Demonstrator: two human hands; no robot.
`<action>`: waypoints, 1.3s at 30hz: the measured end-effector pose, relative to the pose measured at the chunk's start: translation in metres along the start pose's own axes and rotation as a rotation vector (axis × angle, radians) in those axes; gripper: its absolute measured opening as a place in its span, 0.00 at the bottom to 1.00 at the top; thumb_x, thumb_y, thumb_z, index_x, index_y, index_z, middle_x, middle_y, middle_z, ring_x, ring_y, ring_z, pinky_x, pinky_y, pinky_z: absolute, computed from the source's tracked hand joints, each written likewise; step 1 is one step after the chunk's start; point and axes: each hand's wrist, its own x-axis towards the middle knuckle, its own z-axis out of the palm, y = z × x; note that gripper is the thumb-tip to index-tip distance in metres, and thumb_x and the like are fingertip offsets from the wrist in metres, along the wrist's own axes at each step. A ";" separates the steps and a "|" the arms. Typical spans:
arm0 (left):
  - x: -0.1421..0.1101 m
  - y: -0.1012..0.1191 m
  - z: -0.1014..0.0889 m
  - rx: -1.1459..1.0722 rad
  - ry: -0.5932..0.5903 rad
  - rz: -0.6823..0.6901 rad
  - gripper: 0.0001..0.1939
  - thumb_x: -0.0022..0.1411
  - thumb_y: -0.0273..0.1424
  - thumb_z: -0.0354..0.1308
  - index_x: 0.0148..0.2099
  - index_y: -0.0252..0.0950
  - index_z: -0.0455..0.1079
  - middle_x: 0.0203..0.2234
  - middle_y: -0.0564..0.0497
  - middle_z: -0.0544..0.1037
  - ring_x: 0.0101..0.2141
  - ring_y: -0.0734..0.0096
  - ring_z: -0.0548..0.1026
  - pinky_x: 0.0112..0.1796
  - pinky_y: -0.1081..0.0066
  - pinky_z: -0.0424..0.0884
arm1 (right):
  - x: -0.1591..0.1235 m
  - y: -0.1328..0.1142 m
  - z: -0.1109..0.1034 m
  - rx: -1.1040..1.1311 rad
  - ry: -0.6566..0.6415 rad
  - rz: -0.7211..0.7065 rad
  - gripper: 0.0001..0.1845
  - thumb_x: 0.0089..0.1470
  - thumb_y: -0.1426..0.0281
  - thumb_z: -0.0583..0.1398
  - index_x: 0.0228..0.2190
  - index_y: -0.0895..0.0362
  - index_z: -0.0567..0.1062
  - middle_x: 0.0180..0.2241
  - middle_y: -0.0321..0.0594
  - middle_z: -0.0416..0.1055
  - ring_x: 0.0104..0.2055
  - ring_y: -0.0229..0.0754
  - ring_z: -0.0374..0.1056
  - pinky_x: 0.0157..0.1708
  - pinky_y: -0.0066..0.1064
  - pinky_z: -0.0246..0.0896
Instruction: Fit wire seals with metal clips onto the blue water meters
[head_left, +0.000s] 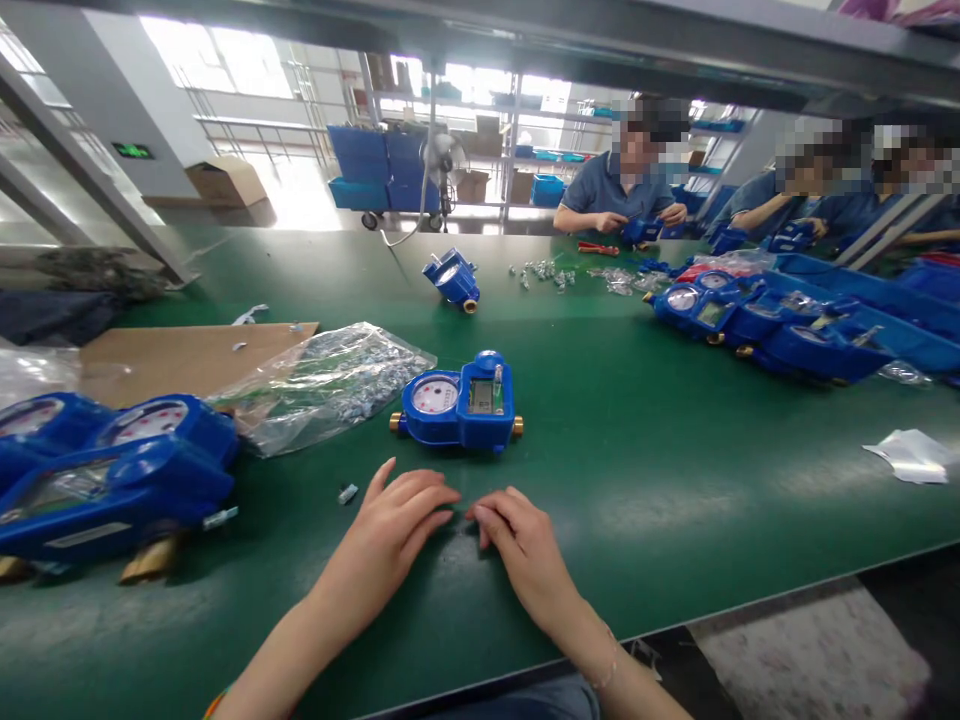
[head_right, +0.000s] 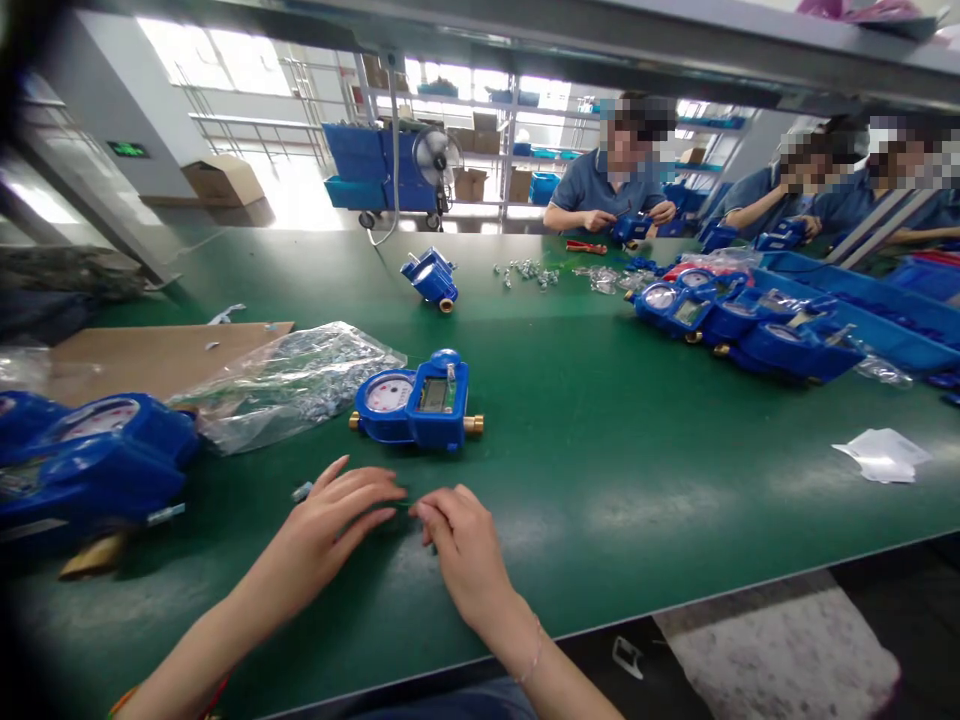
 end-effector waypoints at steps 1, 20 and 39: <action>0.004 0.002 -0.001 -0.057 -0.020 -0.017 0.10 0.67 0.31 0.48 0.45 0.44 0.70 0.41 0.53 0.76 0.44 0.68 0.72 0.55 0.58 0.58 | 0.001 0.000 -0.001 0.032 -0.001 0.033 0.13 0.63 0.69 0.53 0.30 0.56 0.75 0.23 0.33 0.68 0.33 0.38 0.65 0.35 0.27 0.58; 0.065 0.015 -0.046 0.168 0.168 0.050 0.09 0.67 0.33 0.46 0.40 0.39 0.67 0.35 0.49 0.65 0.34 0.68 0.68 0.34 0.69 0.66 | 0.011 0.038 -0.020 0.362 0.168 0.221 0.12 0.59 0.63 0.55 0.41 0.57 0.70 0.40 0.45 0.72 0.40 0.42 0.72 0.41 0.36 0.71; 0.068 0.020 -0.030 0.420 0.133 0.092 0.11 0.67 0.29 0.43 0.40 0.36 0.67 0.36 0.47 0.67 0.34 0.65 0.70 0.32 0.68 0.67 | 0.018 0.040 -0.016 0.354 0.151 0.231 0.10 0.54 0.71 0.57 0.40 0.57 0.65 0.38 0.42 0.71 0.37 0.39 0.73 0.38 0.32 0.71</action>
